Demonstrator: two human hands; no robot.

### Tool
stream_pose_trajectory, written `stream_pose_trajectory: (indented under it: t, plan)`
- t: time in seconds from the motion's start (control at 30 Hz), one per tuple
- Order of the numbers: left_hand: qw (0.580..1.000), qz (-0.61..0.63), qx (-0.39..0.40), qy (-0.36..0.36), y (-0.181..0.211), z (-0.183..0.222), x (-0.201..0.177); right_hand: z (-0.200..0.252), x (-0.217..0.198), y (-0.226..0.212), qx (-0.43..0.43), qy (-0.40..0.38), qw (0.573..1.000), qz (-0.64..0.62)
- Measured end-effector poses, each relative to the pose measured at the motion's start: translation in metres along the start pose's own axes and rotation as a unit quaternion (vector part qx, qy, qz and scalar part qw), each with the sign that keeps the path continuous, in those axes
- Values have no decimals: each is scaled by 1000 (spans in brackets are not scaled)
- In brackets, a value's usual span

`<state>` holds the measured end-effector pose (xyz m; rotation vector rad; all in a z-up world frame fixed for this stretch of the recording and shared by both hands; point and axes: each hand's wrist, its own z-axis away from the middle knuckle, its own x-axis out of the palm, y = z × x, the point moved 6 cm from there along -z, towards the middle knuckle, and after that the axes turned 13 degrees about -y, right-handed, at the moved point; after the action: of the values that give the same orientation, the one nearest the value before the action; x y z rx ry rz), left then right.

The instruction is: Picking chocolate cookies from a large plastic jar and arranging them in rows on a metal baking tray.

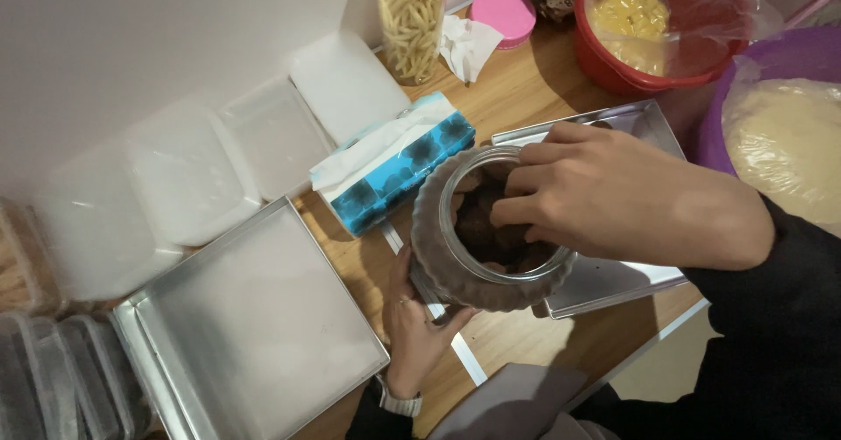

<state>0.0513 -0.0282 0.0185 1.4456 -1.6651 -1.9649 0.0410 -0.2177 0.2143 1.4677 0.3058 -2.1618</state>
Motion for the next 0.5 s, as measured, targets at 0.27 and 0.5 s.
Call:
stream_pose_trajectory:
  t: [0.27,0.5]
  plan:
    - [1000,-16,11,-14,2,-1,2,3,-4,-2,-16,-6,1000,-19]
    - [1000,-10,7,-12,5,-1,0,15,-8,0,-31,16,999,-38]
